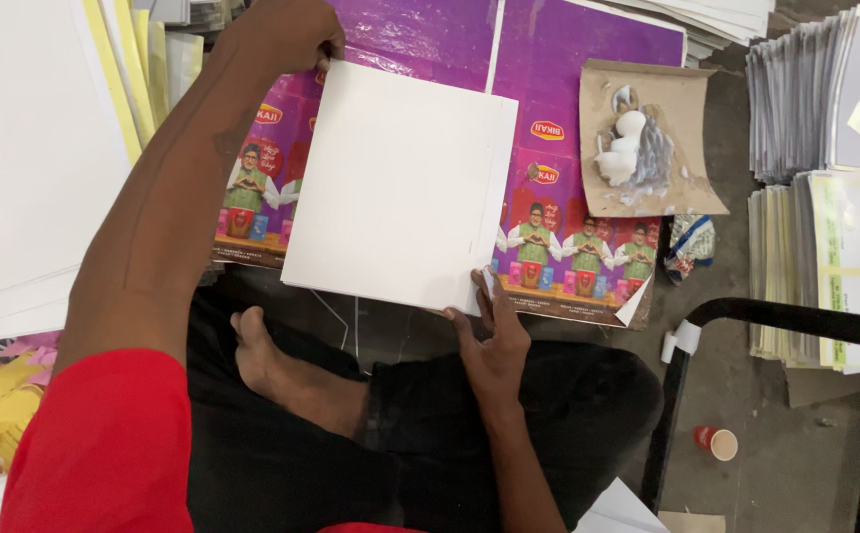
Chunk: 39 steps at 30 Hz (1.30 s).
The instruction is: The person applies glue to the spine of a white paper sheet and presses it onto a stack. The person repeats this process with multiple sheets, stacking them on top of each other.
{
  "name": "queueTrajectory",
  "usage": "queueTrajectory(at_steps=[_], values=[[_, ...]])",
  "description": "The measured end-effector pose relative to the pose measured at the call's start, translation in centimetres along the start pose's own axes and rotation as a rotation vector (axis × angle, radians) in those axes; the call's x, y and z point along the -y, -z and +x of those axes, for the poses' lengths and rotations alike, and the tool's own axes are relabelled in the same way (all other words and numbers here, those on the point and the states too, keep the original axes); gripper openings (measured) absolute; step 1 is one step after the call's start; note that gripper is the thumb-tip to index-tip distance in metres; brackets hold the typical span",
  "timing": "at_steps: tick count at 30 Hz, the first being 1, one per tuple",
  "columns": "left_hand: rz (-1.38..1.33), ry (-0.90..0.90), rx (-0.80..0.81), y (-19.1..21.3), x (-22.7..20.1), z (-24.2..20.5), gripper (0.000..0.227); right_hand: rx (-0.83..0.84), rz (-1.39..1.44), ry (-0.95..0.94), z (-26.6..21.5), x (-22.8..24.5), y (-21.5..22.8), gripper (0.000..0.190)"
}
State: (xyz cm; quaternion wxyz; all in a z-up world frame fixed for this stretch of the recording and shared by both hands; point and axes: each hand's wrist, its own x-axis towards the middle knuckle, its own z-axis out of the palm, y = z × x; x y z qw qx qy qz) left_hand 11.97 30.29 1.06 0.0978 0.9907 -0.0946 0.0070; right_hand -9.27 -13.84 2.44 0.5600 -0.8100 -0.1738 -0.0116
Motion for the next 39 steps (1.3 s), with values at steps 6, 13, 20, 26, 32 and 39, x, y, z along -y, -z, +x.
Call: queueTrajectory(at_steps=[6,13,20,26,32,39], values=[[0.071,0.011,0.004,0.5,-0.7,-0.5,0.026,0.016,-0.094,0.02,0.1,0.6,0.2,0.068],[0.171,0.176,-0.244,1.2,-6.1,-4.0,0.061,0.018,-0.101,0.006,0.0,0.8,0.5,0.072],[-0.301,0.026,-0.424,-4.2,-22.9,-8.2,0.063,-0.001,-0.067,0.042,-0.2,0.6,0.4,0.072],[-0.22,0.057,-0.433,-4.0,-27.5,-8.8,0.03,0.002,-0.106,0.065,-0.3,0.7,0.5,0.073],[-0.213,0.012,-0.462,-3.5,-27.8,-9.0,0.03,0.003,-0.1,0.076,0.0,1.1,0.4,0.073],[-0.249,0.009,-0.524,-3.4,-28.1,-9.1,0.03,-0.161,-0.48,-0.019,2.9,-2.3,5.1,0.038]])
